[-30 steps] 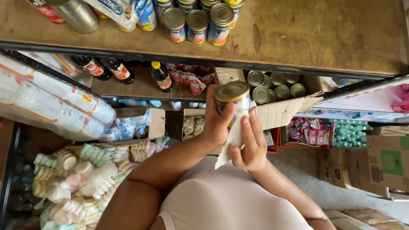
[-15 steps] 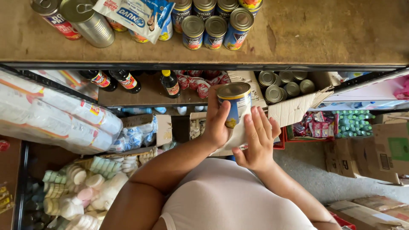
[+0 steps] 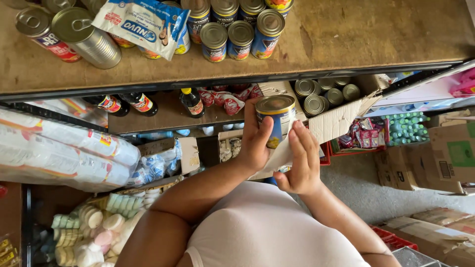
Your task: Clean and wipe down canned goods on a shelf using a cloth.
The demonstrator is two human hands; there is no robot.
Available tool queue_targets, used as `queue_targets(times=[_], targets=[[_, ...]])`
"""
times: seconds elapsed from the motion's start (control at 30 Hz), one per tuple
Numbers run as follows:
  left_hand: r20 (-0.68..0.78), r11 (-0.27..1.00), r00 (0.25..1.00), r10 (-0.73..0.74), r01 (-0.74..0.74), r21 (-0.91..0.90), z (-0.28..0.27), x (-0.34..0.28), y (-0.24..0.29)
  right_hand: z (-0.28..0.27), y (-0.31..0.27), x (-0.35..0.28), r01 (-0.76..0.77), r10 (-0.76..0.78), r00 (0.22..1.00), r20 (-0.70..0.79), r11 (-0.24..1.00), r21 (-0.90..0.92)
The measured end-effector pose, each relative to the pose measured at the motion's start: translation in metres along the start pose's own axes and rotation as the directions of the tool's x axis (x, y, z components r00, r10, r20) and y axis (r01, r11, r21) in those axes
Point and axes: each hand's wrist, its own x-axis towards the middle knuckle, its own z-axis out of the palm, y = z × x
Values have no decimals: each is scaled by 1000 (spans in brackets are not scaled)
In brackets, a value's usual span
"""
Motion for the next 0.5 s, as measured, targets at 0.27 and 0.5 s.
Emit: queue_targets(times=[0.27, 0.5], targets=[[104, 994, 991, -82, 89, -66, 14, -4, -15, -11, 8, 2, -46, 45, 999, -30, 999, -24], [168, 996, 982, -82, 89, -31, 31, 2, -34, -38, 30, -13, -49, 47, 998, -40, 997, -65]])
